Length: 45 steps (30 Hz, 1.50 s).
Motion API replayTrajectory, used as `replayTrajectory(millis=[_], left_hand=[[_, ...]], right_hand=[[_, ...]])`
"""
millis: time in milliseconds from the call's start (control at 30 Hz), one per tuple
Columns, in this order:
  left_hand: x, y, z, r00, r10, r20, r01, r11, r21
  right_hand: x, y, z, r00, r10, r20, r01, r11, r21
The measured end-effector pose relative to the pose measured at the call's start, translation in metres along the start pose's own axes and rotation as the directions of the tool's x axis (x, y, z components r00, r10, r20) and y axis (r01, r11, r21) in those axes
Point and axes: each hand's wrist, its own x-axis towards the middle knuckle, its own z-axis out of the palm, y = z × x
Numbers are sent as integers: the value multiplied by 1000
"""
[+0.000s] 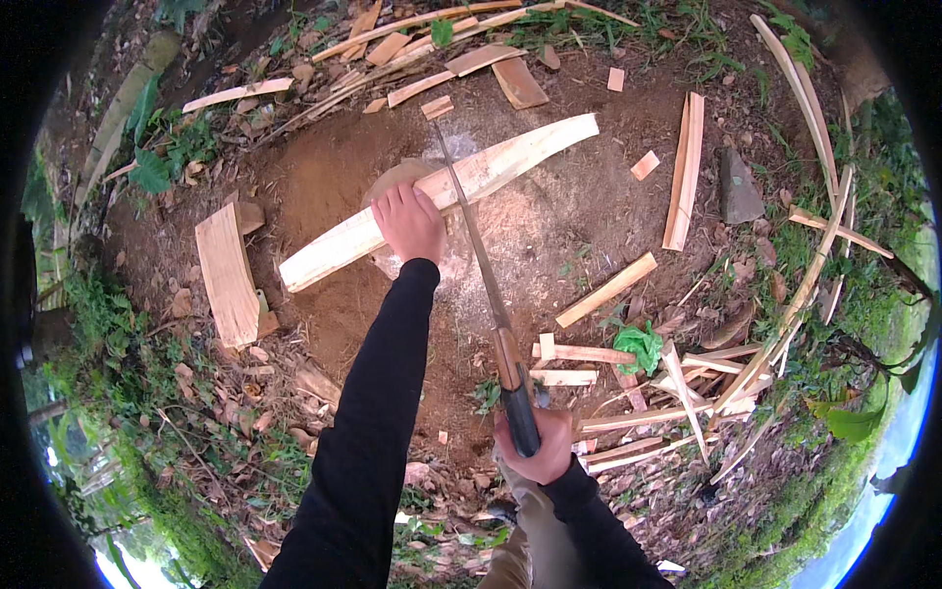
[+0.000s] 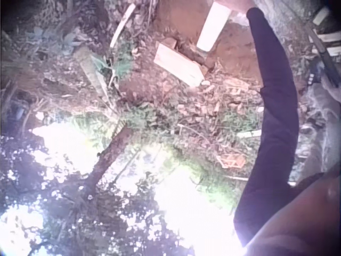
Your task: The person uses a machete to split a piece of wood into smaller sections on a large rock in a forest setting. They repeatedly position the wood, strike it with the blade, and adjust the pieces to continue the splitting process.
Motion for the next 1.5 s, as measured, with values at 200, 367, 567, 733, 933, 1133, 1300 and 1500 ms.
replayTrajectory(millis=[200,367,567,733,933,1133,1300,1500], left_hand=[[-2,-9,8,996,83,-17,-82,996,32],[-38,-40,26,965,210,-155,-177,963,204],[-15,-10,12,989,92,-116,-87,995,49],[-11,-10,6,990,79,-114,-71,994,80],[-11,-7,4,993,89,-80,-89,996,3],[-13,-7,4,994,94,-49,-93,996,13],[-11,-11,6,996,87,-38,-84,994,75],[-17,-8,8,990,107,-94,-98,991,90]], right_hand=[[-13,13,-12,999,45,4,-45,995,94],[-35,30,19,992,109,62,-113,991,76],[-10,34,27,998,-30,-49,33,998,53],[-19,42,47,997,35,-64,-31,998,62],[-28,39,45,997,66,-30,-65,998,25],[-21,41,33,998,59,-17,-59,998,30],[-19,39,24,999,31,-16,-30,998,58],[-20,44,18,1000,19,-10,-18,999,46]])
